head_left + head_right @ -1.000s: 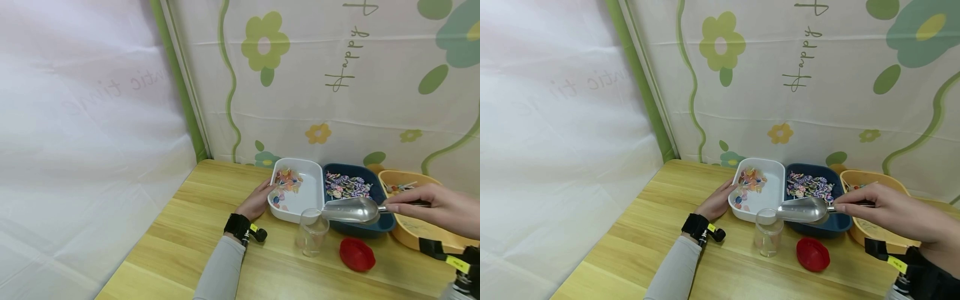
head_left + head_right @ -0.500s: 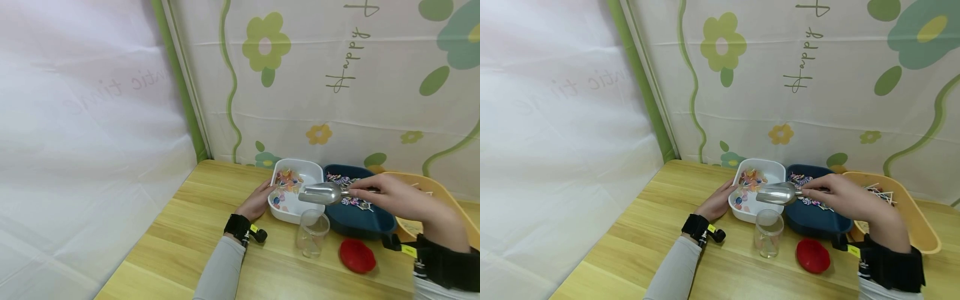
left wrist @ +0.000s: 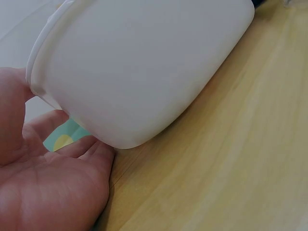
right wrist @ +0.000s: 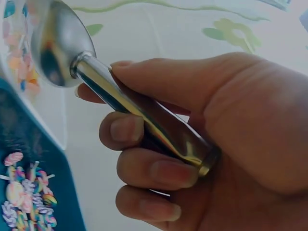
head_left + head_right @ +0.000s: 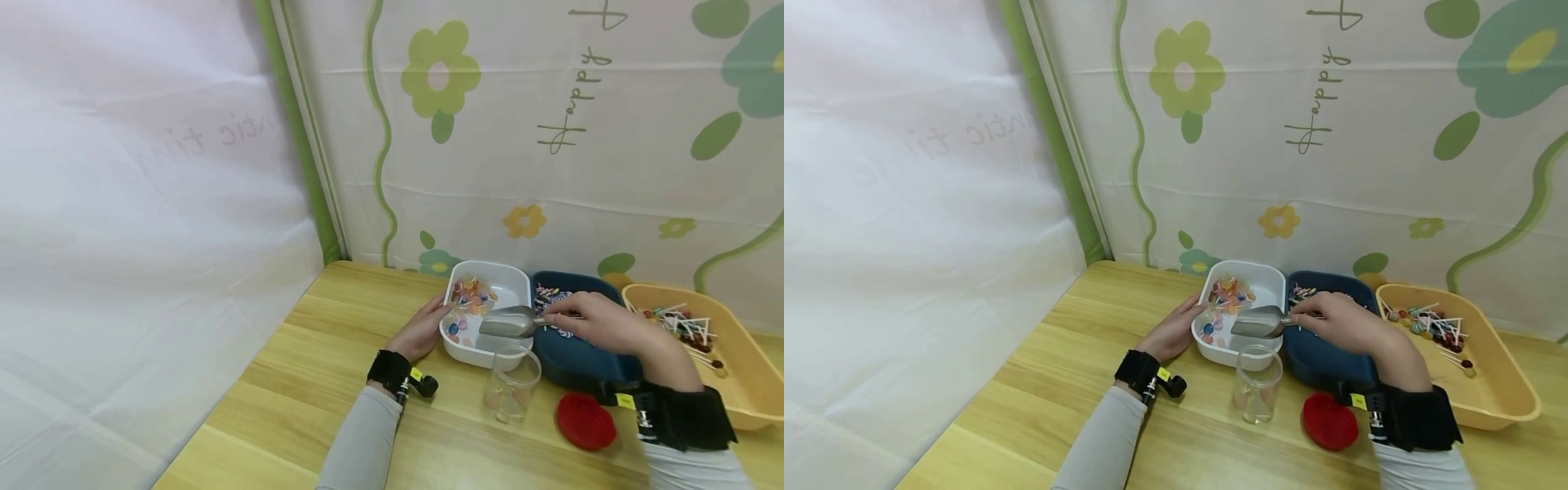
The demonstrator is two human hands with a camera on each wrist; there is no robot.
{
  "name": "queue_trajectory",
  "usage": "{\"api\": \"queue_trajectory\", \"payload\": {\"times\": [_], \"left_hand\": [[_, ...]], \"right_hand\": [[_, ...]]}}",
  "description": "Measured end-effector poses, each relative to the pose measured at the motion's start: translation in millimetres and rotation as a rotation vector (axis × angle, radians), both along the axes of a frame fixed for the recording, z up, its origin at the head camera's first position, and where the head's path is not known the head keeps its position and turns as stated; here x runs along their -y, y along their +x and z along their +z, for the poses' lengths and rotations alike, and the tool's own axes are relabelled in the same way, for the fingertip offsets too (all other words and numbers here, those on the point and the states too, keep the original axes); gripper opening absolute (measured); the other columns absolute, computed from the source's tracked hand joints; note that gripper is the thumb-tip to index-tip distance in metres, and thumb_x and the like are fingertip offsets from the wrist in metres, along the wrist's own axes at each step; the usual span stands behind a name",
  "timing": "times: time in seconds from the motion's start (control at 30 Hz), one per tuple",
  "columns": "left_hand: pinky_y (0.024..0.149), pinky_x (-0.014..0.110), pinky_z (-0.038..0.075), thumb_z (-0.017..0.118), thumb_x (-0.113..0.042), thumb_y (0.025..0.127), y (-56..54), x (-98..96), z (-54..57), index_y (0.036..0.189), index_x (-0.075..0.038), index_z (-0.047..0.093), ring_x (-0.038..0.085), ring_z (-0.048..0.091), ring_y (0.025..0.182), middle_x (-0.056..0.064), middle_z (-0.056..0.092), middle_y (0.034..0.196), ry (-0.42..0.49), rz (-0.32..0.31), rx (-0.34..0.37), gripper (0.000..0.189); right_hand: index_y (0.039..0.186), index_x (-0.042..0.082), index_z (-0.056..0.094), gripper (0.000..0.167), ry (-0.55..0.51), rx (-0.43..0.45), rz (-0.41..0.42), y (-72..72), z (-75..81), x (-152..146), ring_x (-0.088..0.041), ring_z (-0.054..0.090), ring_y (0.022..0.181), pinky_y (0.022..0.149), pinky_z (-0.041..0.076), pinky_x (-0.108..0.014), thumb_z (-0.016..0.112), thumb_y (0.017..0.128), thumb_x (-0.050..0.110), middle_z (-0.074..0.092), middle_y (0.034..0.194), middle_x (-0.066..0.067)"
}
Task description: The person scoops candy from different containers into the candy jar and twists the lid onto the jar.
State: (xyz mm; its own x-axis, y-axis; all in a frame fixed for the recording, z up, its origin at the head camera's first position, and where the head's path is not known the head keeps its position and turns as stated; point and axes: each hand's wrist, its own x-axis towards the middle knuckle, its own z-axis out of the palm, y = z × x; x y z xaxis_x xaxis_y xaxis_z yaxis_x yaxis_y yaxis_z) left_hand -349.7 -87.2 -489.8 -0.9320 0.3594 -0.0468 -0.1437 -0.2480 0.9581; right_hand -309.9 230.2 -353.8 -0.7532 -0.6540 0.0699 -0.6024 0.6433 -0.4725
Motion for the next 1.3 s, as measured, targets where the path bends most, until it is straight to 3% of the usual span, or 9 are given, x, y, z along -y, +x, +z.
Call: {"api": "queue_trajectory", "payload": {"times": [0.23, 0.37, 0.47, 0.67, 0.87, 1.3], "left_hand": [[0.124, 0.041, 0.026, 0.048, -0.027, 0.111, 1.5, 1.4, 0.0, 0.164, -0.018, 0.026, 0.021, 0.032, 0.150, 0.006, 0.030, 0.167, -0.010, 0.008, 0.009, 0.059], [0.124, 0.041, 0.026, 0.048, -0.027, 0.111, 1.3, 1.3, 0.2, 0.164, -0.018, 0.026, 0.021, 0.034, 0.149, 0.007, 0.031, 0.166, -0.005, 0.012, 0.005, 0.058], [0.124, 0.041, 0.026, 0.048, -0.027, 0.111, 1.2, 1.2, 0.6, 0.164, -0.017, 0.027, 0.022, 0.034, 0.149, 0.007, 0.032, 0.166, -0.003, 0.014, 0.001, 0.058], [0.124, 0.041, 0.025, 0.047, -0.027, 0.111, 1.9, 1.9, 0.3, 0.164, -0.017, 0.026, 0.022, 0.032, 0.150, 0.007, 0.030, 0.166, -0.001, 0.010, -0.004, 0.058], [0.125, 0.041, 0.022, 0.047, -0.026, 0.111, 2.3, 2.1, -0.3, 0.164, -0.018, 0.025, 0.022, 0.027, 0.152, 0.006, 0.025, 0.169, -0.004, 0.006, -0.008, 0.058], [0.126, 0.042, 0.019, 0.043, -0.025, 0.112, 1.3, 2.3, -0.4, 0.164, -0.020, 0.026, 0.022, 0.022, 0.154, 0.004, 0.021, 0.170, -0.001, 0.002, -0.007, 0.055]], "right_hand": [[0.112, 0.004, 0.078, 0.021, 0.008, -0.010, -0.017, -9.4, -15.3, 12.7, -0.008, 0.056, 0.080, 0.067, 0.052, -0.027, 0.063, 0.102, 0.017, 0.073, 0.098, 0.001], [0.111, 0.002, 0.077, 0.022, 0.019, -0.028, -0.029, -13.6, -23.0, 21.0, -0.012, 0.062, 0.087, 0.086, 0.056, -0.046, 0.063, 0.102, 0.015, 0.075, 0.102, -0.002], [0.108, 0.001, 0.078, 0.020, 0.041, -0.063, -0.026, -15.8, -27.5, 27.4, -0.014, 0.064, 0.088, 0.089, 0.054, -0.056, 0.063, 0.101, 0.013, 0.075, 0.100, -0.004], [0.106, -0.001, 0.077, 0.018, 0.031, -0.068, -0.011, -15.3, -33.9, 40.8, -0.016, 0.066, 0.087, 0.076, 0.059, -0.043, 0.063, 0.100, 0.010, 0.076, 0.099, -0.008], [0.114, -0.001, 0.076, 0.022, 0.036, -0.032, 0.003, -16.3, -44.3, 52.4, -0.027, 0.070, 0.097, 0.082, 0.059, -0.048, 0.062, 0.102, 0.013, 0.075, 0.109, -0.013], [0.121, 0.002, 0.068, 0.026, -0.004, 0.074, 0.026, -20.4, -47.7, 49.7, -0.018, 0.063, 0.100, 0.085, 0.055, -0.042, 0.049, 0.108, 0.013, 0.070, 0.114, -0.008]]}}
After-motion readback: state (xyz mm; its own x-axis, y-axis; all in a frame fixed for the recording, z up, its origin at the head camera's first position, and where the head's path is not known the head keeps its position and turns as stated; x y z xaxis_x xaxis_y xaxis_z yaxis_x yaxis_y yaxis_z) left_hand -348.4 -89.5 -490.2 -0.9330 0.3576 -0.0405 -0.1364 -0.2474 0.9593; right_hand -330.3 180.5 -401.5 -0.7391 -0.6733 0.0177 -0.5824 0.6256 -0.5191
